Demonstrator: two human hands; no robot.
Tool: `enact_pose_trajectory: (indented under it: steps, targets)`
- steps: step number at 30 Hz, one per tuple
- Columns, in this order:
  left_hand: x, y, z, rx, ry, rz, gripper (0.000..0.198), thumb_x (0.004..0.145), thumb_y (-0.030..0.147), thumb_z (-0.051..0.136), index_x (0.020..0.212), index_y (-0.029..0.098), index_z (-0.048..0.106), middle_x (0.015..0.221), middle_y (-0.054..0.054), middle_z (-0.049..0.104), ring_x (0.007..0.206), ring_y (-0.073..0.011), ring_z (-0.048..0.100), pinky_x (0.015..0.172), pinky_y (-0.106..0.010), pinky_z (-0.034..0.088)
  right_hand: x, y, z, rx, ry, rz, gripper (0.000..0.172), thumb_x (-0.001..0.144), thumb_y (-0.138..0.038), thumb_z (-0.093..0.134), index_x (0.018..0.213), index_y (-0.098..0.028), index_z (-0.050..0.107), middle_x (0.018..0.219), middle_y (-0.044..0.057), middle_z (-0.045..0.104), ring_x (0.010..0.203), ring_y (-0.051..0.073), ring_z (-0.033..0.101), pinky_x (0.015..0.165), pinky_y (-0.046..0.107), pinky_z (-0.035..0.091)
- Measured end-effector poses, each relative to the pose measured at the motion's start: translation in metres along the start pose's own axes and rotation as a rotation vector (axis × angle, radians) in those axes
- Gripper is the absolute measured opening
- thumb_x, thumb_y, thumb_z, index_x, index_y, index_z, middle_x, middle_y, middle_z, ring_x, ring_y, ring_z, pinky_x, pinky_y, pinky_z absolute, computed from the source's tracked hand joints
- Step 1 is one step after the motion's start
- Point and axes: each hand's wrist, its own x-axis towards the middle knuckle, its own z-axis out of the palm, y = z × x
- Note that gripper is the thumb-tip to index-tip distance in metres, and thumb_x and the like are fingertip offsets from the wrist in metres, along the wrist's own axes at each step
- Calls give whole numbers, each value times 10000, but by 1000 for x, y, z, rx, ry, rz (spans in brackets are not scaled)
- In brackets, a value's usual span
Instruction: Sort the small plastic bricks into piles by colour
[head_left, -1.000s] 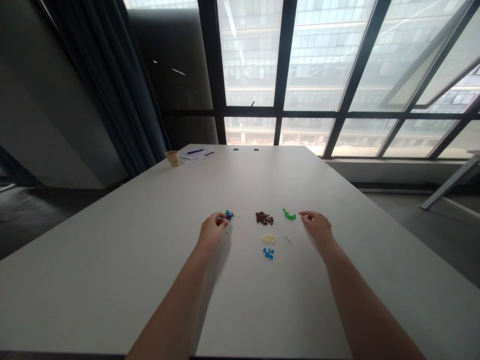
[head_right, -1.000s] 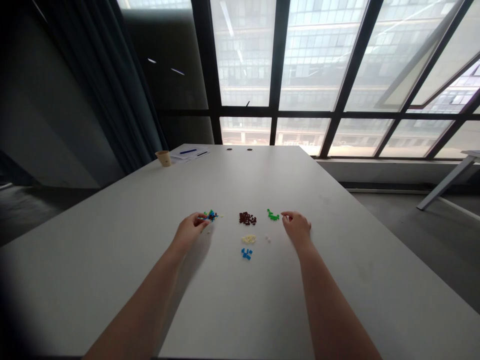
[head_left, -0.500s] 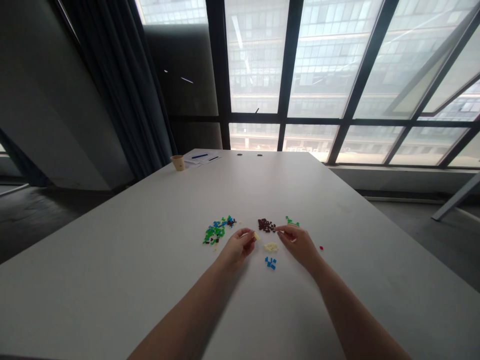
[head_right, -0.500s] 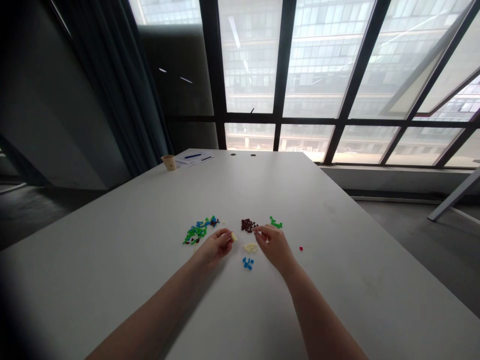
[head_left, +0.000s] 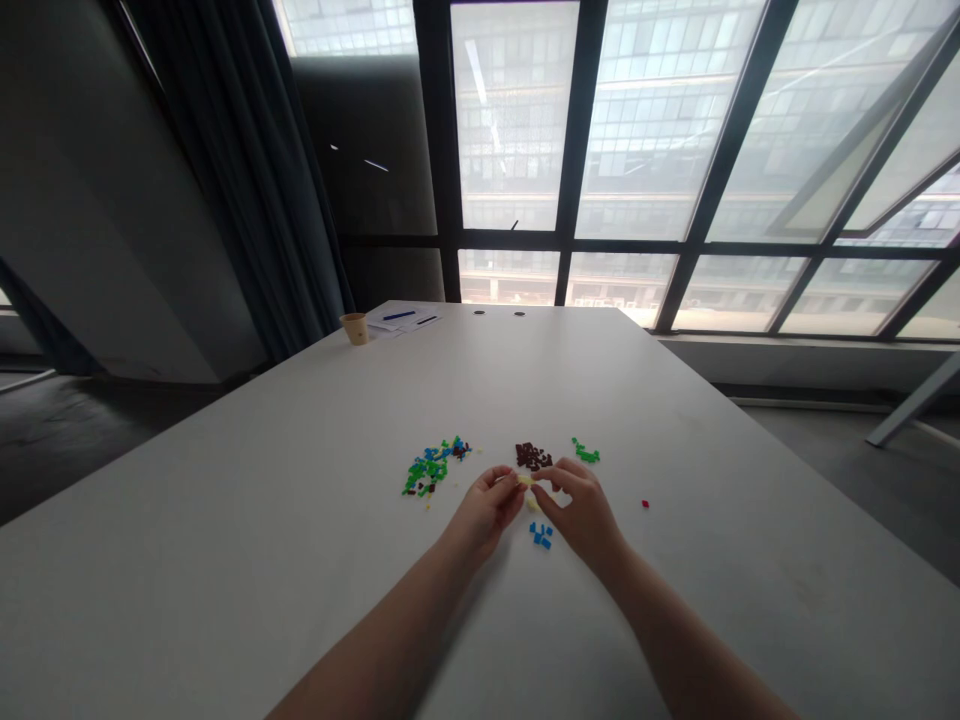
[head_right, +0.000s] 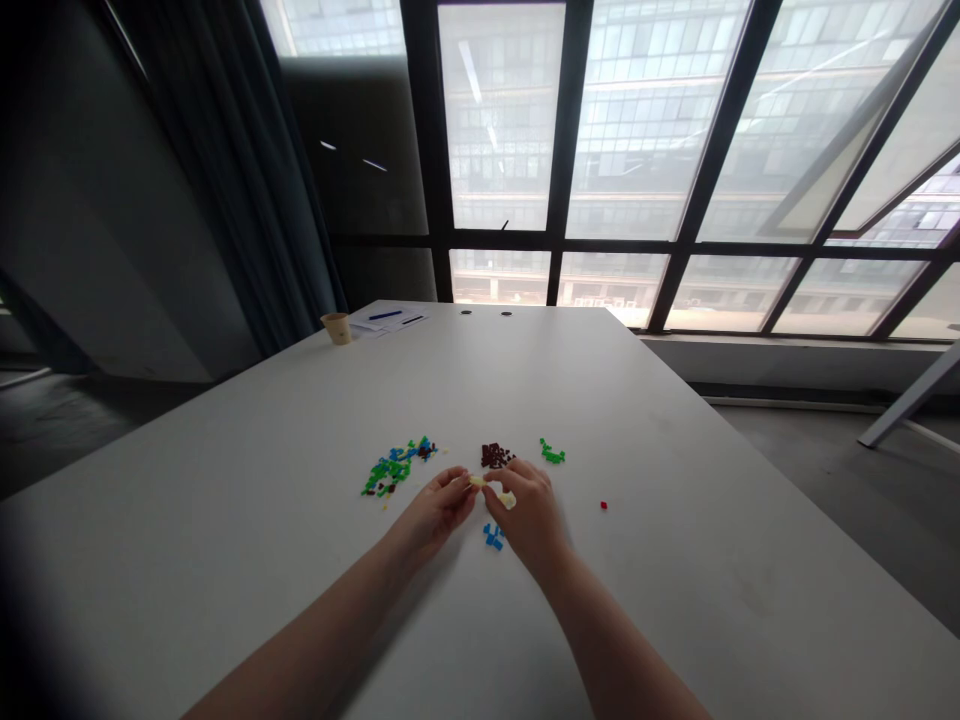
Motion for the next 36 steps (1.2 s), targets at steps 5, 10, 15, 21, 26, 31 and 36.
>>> enact_pose_trajectory:
  steps: [5, 10, 15, 21, 26, 31, 36]
  targets:
    - [-1, -1, -2, 21, -197, -251, 286, 800, 399, 521, 829, 126, 600, 823, -60, 621, 754, -118, 582, 649, -222, 449, 1, 0, -2, -5, -5, -50, 125, 758, -216, 542, 776, -227, 665, 653, 2, 570, 664, 139, 527, 671, 280, 397]
    - [3, -3, -6, -38, -311, -357, 367, 801, 470, 479, 845, 131, 612, 841, -51, 628, 747, -109, 577, 644, -222, 428, 1, -1, -2, 5, 4, -48, 142, 739, -191, 529, 797, -219, 656, 673, 12, 578, 670, 144, 525, 667, 282, 405]
    - [5, -2, -10, -91, -309, -389, 388, 805, 477, 464, 845, 123, 618, 873, -50, 641, 780, -121, 591, 664, -237, 427, 2, 0, -10, 6, 14, -39, 246, 698, -146, 513, 897, -217, 640, 679, 5, 550, 689, 151, 519, 696, 292, 405]
    - [5, 2, -9, -105, -301, -411, 379, 815, 468, 457, 874, 130, 617, 914, -50, 643, 783, -119, 601, 676, -243, 428, 2, 3, -12, 16, 2, -43, 211, 699, -164, 536, 872, -224, 641, 667, -1, 537, 693, 153, 514, 722, 303, 396]
    - [5, -4, -8, -50, -356, -392, 377, 798, 474, 483, 866, 126, 613, 863, -53, 635, 746, -106, 585, 671, -230, 427, 1, 0, -4, -36, -47, -61, 112, 734, -212, 573, 807, -230, 655, 695, 6, 576, 725, 154, 526, 746, 307, 373]
    - [10, 1, -11, 328, -225, -64, 346, 796, 450, 495, 942, 153, 594, 975, -78, 605, 798, -135, 577, 711, -256, 432, 5, 17, -9, -86, -23, -10, 132, 775, -272, 539, 801, -221, 658, 663, 2, 559, 675, 137, 524, 709, 277, 368]
    - [13, 33, -33, 1383, 198, 636, 238, 827, 261, 425, 970, 166, 590, 1026, -88, 572, 1002, -205, 495, 891, -346, 368, 6, 37, -17, -199, -86, 235, 153, 750, -273, 535, 783, -233, 680, 691, 11, 580, 642, 138, 522, 640, 259, 357]
